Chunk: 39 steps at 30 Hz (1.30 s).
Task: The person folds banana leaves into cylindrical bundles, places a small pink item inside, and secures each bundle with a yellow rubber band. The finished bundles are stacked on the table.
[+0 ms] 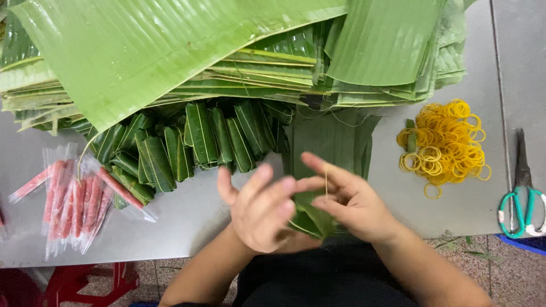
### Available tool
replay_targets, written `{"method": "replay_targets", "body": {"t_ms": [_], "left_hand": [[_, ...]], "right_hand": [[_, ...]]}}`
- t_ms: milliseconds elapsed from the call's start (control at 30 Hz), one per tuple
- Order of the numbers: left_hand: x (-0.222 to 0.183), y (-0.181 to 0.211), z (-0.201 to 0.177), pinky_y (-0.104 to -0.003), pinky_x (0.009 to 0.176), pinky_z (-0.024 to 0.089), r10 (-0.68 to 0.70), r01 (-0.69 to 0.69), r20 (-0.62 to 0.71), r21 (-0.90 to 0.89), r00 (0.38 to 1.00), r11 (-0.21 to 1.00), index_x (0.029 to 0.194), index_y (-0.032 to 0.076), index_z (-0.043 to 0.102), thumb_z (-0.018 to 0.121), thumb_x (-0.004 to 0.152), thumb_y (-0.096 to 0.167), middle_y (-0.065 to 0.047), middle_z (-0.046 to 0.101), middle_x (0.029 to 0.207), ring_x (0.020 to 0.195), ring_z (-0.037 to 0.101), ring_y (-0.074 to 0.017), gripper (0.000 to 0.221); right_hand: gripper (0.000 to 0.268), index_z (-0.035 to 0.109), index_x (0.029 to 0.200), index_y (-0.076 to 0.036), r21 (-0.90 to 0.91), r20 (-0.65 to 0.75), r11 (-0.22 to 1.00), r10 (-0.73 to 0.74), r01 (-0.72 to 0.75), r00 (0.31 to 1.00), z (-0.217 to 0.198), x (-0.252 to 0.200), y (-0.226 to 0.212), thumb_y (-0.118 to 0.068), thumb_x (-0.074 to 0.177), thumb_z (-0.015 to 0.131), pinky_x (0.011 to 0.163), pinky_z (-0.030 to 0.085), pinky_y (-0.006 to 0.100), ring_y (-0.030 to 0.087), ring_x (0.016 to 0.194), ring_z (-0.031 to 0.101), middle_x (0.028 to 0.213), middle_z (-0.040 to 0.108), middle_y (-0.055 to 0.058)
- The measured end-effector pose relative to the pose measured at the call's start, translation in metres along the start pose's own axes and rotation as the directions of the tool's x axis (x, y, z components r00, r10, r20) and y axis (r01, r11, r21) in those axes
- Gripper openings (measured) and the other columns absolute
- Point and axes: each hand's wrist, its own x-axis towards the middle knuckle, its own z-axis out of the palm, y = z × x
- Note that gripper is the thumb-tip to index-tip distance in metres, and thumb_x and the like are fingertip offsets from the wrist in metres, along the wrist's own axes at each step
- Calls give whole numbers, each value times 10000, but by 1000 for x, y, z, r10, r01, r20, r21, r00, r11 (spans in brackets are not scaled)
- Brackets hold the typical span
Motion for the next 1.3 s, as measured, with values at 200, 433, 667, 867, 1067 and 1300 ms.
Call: {"method": "replay_targets", "body": {"t_ms": [200,433,667,867,1067,1300], "left_hand": [[19,0,-17,-679,1273,131,-301,326,332,-23,894,945,1493,65,385,869,683,624,-142,532,1559,1514,445,-366,1097],[27,-9,-27,-559,1306,385,-224,481,495,-485,839,730,1502,97,420,919,642,553,-127,481,1580,1552,392,-418,1093],[23,-27,-73,-537,1289,370,18,420,611,-566,792,709,1506,109,474,882,642,614,-115,530,1594,1575,437,-384,1080],[15,-34,-115,-572,1245,269,-471,555,477,-44,742,831,1439,85,503,877,616,504,-109,603,1469,1423,549,-373,996],[-5,-50,-116,-647,1206,175,-681,480,218,563,700,673,1530,77,459,729,832,160,-231,480,1550,1376,472,-496,753],[-14,-47,-118,-509,1231,424,-737,728,2,156,676,668,1462,20,580,581,1007,112,-237,532,1571,1471,538,-375,464]], "right_hand": [[683,494,1513,103,123,283,982,105,-144,954,-12,-1,-4,-181,962,782,1119,484,445,276,1274,621,1359,657,212],[694,470,1433,-34,113,136,992,42,-58,990,15,0,-8,-304,871,774,1038,509,363,171,1215,611,1354,612,80],[323,734,1086,62,-50,503,993,121,-111,856,-13,26,-30,-255,1035,698,825,606,368,224,892,740,967,776,134],[343,680,1292,1,-15,284,999,47,-45,958,18,66,-36,-253,1081,587,793,576,323,178,964,678,1110,719,111],[516,423,1580,-86,-20,418,979,-175,202,891,74,117,-61,-247,1103,535,873,612,306,225,1285,646,1674,406,105],[635,285,1623,-126,120,359,988,-139,102,923,114,154,-81,-188,1054,559,865,591,307,227,1314,602,1736,232,76]]}}
